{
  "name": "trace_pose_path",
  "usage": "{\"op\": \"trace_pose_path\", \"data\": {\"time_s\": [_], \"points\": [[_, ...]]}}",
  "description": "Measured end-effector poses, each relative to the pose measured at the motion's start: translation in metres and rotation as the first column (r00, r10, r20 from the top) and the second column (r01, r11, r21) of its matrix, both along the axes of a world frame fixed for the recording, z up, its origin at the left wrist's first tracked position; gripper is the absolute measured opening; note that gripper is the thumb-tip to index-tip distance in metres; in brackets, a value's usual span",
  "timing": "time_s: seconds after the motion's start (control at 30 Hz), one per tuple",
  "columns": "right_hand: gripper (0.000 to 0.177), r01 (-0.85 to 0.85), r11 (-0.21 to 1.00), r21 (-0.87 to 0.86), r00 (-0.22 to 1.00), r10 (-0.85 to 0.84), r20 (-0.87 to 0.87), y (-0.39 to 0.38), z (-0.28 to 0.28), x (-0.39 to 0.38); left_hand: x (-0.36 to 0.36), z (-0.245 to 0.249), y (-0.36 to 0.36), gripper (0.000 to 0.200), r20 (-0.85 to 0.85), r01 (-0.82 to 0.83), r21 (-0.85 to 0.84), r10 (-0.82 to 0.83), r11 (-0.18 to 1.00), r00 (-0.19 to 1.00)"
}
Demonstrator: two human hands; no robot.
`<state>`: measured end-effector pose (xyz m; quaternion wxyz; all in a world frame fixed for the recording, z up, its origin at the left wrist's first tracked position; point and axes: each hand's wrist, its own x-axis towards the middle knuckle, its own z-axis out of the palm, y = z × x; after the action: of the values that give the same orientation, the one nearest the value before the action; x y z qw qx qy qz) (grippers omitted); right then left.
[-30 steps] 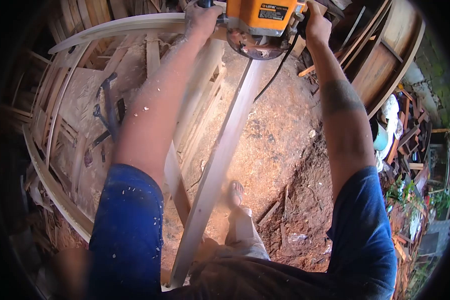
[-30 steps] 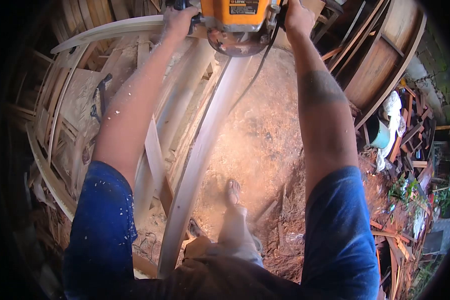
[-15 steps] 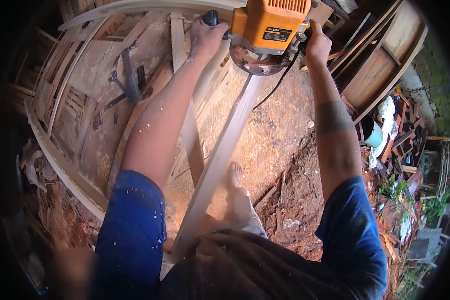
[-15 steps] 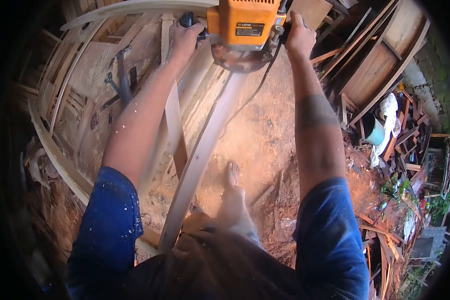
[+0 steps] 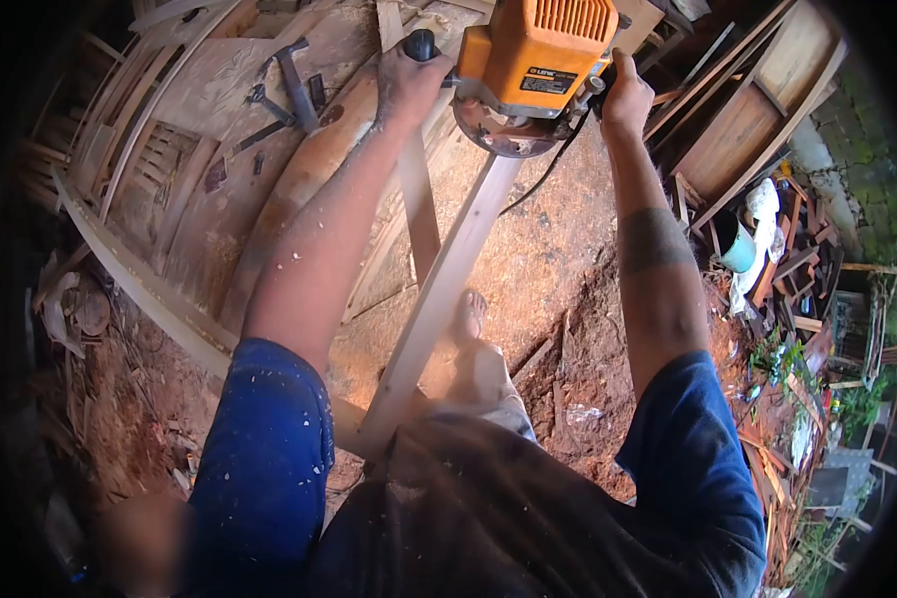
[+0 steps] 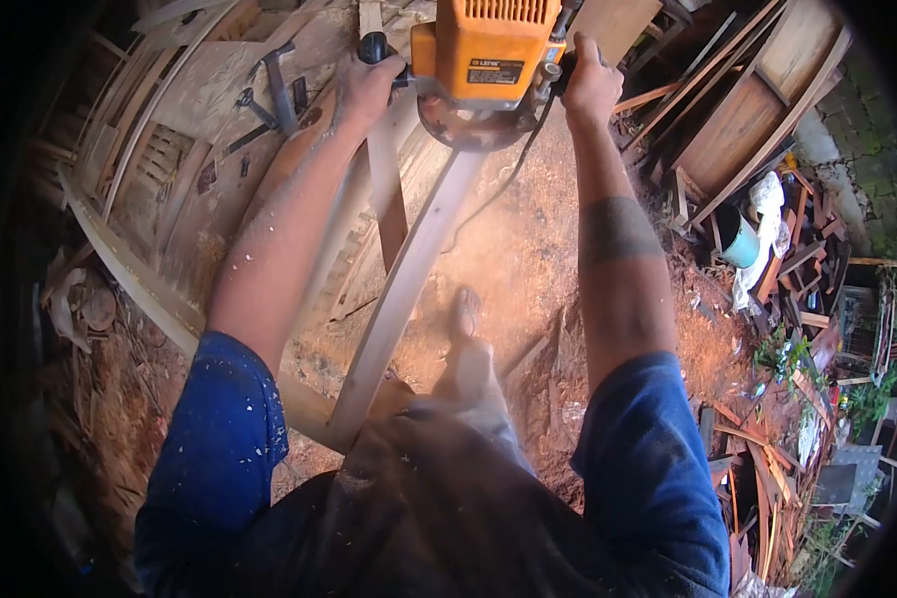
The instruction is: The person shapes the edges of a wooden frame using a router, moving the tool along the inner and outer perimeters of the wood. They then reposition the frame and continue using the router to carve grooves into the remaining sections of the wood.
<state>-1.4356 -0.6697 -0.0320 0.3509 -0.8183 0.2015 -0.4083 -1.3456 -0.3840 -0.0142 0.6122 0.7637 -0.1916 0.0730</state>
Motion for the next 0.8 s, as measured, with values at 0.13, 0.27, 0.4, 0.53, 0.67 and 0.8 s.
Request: {"op": "trace_pose_path", "data": {"time_s": [0.13,0.27,0.4,0.53,0.67,0.8], "points": [[0.031,0.007,1.000,-0.019,1.000,-0.007,0.021,0.023,0.005,-0.019,-0.017,0.002,0.022,0.026,-0.088,0.028,0.052,-0.023,0.998,0.996],[0.030,0.018,0.999,-0.040,1.000,-0.017,0.023,0.038,0.006,-0.029,-0.015,-0.015,0.031,0.026,0.038,0.009,0.003,-0.009,1.000,0.999],[0.031,0.038,0.998,-0.056,0.999,-0.039,-0.011,0.045,0.004,-0.039,-0.024,-0.011,0.041,0.022,0.096,0.020,0.009,-0.021,1.000,0.995],[0.031,0.028,0.999,-0.016,0.998,-0.027,0.059,0.055,0.007,-0.049,-0.037,-0.013,0.049,0.020,0.054,0.003,0.039,-0.005,0.999,0.999],[0.036,-0.054,0.923,0.382,0.992,0.004,0.129,0.086,0.025,-0.068,-0.051,-0.012,0.062,0.022,0.147,-0.019,-0.005,0.020,1.000,0.989],[0.042,-0.108,0.796,0.595,0.990,0.030,0.140,0.123,0.047,-0.086,-0.063,-0.008,0.076,0.018,0.139,-0.034,0.031,0.029,0.999,0.990]]}}
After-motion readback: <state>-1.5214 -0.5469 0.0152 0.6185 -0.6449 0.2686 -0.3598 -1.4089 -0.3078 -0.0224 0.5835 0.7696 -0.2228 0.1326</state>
